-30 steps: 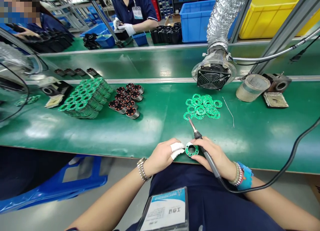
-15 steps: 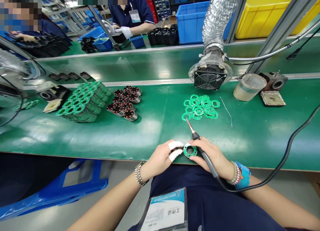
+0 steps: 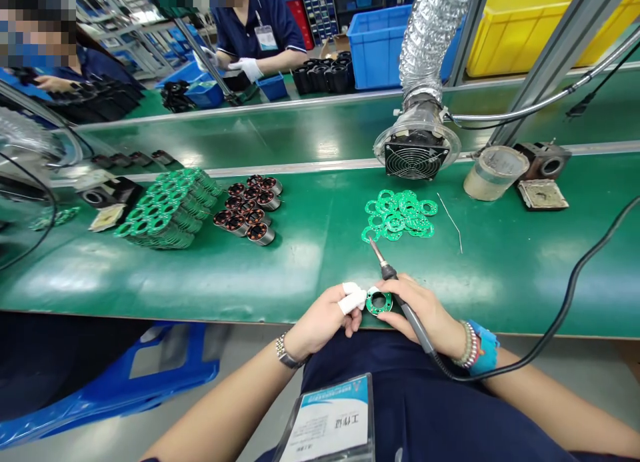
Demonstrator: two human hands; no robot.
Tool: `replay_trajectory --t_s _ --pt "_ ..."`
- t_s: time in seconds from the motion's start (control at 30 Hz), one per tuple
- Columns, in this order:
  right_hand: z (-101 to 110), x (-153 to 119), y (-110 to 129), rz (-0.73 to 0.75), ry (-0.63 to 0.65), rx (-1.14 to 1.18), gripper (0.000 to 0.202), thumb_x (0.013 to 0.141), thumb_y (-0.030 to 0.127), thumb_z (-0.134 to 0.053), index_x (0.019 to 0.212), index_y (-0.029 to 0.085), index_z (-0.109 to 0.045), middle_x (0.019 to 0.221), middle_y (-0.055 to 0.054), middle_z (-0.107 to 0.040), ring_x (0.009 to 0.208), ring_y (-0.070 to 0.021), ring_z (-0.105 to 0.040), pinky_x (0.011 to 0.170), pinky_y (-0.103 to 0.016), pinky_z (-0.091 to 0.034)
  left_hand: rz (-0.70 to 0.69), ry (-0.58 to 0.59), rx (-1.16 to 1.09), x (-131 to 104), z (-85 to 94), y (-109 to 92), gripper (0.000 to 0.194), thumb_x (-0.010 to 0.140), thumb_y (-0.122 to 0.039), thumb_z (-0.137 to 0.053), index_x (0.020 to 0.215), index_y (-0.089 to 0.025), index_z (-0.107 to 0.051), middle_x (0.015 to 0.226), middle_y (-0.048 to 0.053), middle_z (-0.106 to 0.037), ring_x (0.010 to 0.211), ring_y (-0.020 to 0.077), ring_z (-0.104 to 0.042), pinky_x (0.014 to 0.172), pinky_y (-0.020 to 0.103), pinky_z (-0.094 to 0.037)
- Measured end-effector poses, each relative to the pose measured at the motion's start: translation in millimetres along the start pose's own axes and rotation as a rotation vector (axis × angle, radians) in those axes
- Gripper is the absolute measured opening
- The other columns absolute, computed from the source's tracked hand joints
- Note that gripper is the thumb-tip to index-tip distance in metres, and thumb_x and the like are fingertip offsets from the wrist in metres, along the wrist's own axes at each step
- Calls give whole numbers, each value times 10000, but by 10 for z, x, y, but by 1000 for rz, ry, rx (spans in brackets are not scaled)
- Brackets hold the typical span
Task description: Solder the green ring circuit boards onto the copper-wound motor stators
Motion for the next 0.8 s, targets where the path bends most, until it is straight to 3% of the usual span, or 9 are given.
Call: replay_trajectory --t_s 0.07,0.13,0.4,0.53,0.63,0.73,0.8 --pt "-1 0 2 7 -4 -4 329 826 203 -572 1131 193 -448 998 -77 -576 879 -183 -515 777 -331 -479 52 26 -156 -5 17 55 285 769 -426 -572 748 -152 -497 584 -26 -508 483 88 -500 420 190 -408" --pt "-4 -3 0 6 -4 -8 328 826 205 -569 1131 192 -449 1001 -80 -579 888 -186 -519 783 -335 -480 50 42 -177 -1 52 69 288 738 -406 -630 766 -141 -523 629 -15 -540 519 84 -528 452 188 -439" --pt "2 -13 -7 2 -5 -15 326 825 196 -569 1129 187 -453 1013 -86 -580 888 -186 -525 782 -341 -490 58 1 -6 88 20 52 250 751 -358 -619 745 -137 -503 550 -23 -558 421 60 -517 448 172 -419" --pt "-13 -29 -1 8 -15 -31 302 835 206 -560 1119 191 -460 1021 -90 -597 914 -195 -551 807 -362 -497 -22 -59 63 76 -10 -49 230 774 -350 -582 808 -165 -449 613 -41 -503 506 85 -534 472 201 -462" --pt "41 -43 9 7 -50 -39 340 826 246 -583 1136 200 -452 1116 -107 -593 1015 -213 -565 864 -384 -493 -152 -115 225 22 21 -157 295 797 -380 -554 977 -182 -431 792 2 -525 616 108 -555 522 236 -488" --pt "246 -37 -51 -57 -151 -53 363 815 249 -597 1143 205 -447 1205 -121 -569 1110 -222 -551 918 -387 -480 -294 -110 554 -38 -45 -279 652 686 -427 -682 1206 -197 -364 1047 89 -537 705 152 -574 623 312 -503" --pt "448 -27 -133 -125 -238 -90 330 823 223 -579 1129 209 -454 1209 -116 -575 1102 -216 -566 922 -381 -481 -360 -87 784 -47 -137 -343 718 644 -415 -722 1242 -211 -380 1158 121 -521 821 215 -590 738 378 -487"
Point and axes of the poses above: each hand's wrist, its own x-axis towards the middle knuckle, its own z-axis out of the back of the hand, y = z × x, the point moved 8 cm from there along x, towards the middle knuckle
